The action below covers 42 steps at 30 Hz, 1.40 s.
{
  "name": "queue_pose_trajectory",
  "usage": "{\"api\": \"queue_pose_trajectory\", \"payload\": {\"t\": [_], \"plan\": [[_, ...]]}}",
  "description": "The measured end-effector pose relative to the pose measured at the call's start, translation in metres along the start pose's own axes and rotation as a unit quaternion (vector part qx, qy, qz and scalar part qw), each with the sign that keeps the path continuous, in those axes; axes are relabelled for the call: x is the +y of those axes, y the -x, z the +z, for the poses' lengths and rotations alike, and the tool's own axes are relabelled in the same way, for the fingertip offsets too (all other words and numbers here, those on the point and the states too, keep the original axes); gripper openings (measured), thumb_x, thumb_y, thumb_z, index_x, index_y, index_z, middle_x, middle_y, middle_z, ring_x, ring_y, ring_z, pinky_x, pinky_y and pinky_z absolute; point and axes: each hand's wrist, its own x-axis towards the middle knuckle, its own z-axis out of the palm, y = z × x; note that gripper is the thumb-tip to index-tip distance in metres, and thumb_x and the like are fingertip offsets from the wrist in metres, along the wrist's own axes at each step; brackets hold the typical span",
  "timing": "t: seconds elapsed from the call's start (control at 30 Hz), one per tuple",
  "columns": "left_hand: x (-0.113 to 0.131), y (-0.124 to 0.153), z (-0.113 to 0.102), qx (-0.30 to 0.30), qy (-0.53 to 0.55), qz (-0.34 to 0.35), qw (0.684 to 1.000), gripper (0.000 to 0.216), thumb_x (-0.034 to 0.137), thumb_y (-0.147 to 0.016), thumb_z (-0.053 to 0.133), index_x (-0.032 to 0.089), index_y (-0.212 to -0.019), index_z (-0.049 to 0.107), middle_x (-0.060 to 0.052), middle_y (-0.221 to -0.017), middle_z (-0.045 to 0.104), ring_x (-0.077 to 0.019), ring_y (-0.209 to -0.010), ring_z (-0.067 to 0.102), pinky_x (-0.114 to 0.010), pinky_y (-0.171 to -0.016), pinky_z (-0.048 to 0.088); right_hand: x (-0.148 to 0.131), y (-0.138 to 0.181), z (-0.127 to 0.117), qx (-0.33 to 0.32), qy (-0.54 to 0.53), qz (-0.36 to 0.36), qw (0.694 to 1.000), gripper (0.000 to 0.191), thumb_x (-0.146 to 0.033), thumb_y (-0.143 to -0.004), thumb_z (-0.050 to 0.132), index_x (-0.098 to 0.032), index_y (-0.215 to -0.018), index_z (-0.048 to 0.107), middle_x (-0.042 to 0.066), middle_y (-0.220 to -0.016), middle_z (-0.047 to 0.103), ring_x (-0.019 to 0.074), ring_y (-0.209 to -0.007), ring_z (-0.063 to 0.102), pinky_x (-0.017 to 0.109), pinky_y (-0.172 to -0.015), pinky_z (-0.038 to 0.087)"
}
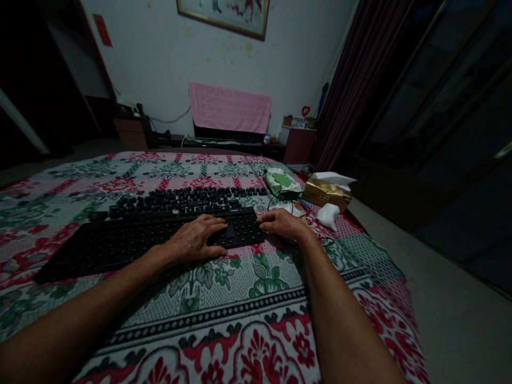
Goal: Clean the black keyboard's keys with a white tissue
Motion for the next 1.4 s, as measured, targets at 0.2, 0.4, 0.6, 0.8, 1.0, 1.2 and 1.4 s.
{"api": "queue_pose_trajectory", "payload": {"t": [0.2, 0.4, 0.6, 0.8, 1.0, 1.2, 1.4], "plan": [[0.0003, 0.0000, -0.0004, -0.009, -0.003, -0.008, 1.000, 0.062, 0.058, -0.075, 0.050, 0.024, -0.127, 0.044, -0.004, -0.135, 0.045, -0.0245, -0.120, 0.037, -0.035, -0.092, 0.039, -0.0009, 0.0000, 0.0000, 0.002, 0.000, 0.020, 1.000, 0.023, -0.022, -0.073, 0.059, -0.017, -0.095, 0.065, -0.001, -0.076, 0.063, 0.0098, -0.063, 0.051, 0.023, -0.061, 0.042], [-0.0008, 0.0005, 0.0010, 0.003, -0.004, 0.000, 1.000, 0.063, 0.058, -0.075, 0.049, 0.023, -0.127, 0.045, -0.003, -0.134, 0.046, -0.0247, -0.119, 0.038, -0.035, -0.091, 0.040, 0.0018, -0.0024, -0.0003, 0.001, 0.001, 0.016, 1.000, 0.024, -0.022, -0.072, 0.061, -0.017, -0.095, 0.066, 0.000, -0.077, 0.064, 0.0101, -0.063, 0.052, 0.023, -0.062, 0.042], [0.0006, 0.0001, 0.0001, -0.004, -0.001, -0.009, 1.000, 0.063, 0.057, -0.075, 0.052, 0.024, -0.127, 0.044, -0.004, -0.134, 0.045, -0.0250, -0.119, 0.038, -0.036, -0.091, 0.040, 0.0033, -0.0030, -0.0001, 0.004, 0.003, 0.003, 1.000, 0.022, -0.023, -0.072, 0.062, -0.018, -0.093, 0.067, 0.000, -0.083, 0.066, 0.0121, -0.071, 0.056, 0.025, -0.068, 0.045], [0.0007, 0.0000, -0.0006, -0.001, 0.000, -0.008, 1.000, 0.062, 0.058, -0.074, 0.051, 0.025, -0.127, 0.045, -0.003, -0.134, 0.046, -0.0253, -0.119, 0.038, -0.036, -0.090, 0.041, 0.0065, -0.0047, 0.0005, 0.004, 0.007, -0.005, 1.000, 0.021, -0.022, -0.072, 0.061, -0.019, -0.091, 0.068, 0.001, -0.085, 0.067, 0.0132, -0.074, 0.057, 0.026, -0.071, 0.045], [-0.0001, 0.0008, 0.0003, 0.001, 0.004, -0.002, 1.000, 0.064, 0.059, -0.074, 0.050, 0.023, -0.127, 0.045, -0.004, -0.133, 0.047, -0.0248, -0.117, 0.040, -0.036, -0.089, 0.042, 0.0044, -0.0048, 0.0002, 0.005, 0.010, -0.004, 1.000, 0.020, -0.020, -0.071, 0.060, -0.017, -0.089, 0.067, 0.001, -0.083, 0.066, 0.0128, -0.071, 0.056, 0.025, -0.069, 0.045], [-0.0005, 0.0007, 0.0029, 0.018, 0.006, 0.000, 1.000, 0.063, 0.057, -0.073, 0.052, 0.022, -0.125, 0.048, -0.003, -0.132, 0.049, -0.0247, -0.115, 0.041, -0.036, -0.090, 0.042, 0.0005, -0.0025, 0.0003, -0.010, -0.007, -0.008, 1.000, 0.019, -0.020, -0.070, 0.060, -0.016, -0.088, 0.065, 0.002, -0.081, 0.065, 0.0126, -0.070, 0.056, 0.026, -0.069, 0.045], [0.0010, 0.0002, 0.0014, 0.015, 0.010, 0.002, 1.000, 0.061, 0.056, -0.073, 0.054, 0.023, -0.124, 0.048, -0.003, -0.129, 0.050, -0.0246, -0.113, 0.042, -0.036, -0.089, 0.042, 0.0013, -0.0021, -0.0005, -0.014, -0.013, -0.010, 1.000, 0.021, -0.022, -0.069, 0.061, -0.015, -0.088, 0.065, 0.002, -0.080, 0.065, 0.0121, -0.069, 0.056, 0.025, -0.067, 0.045]]}}
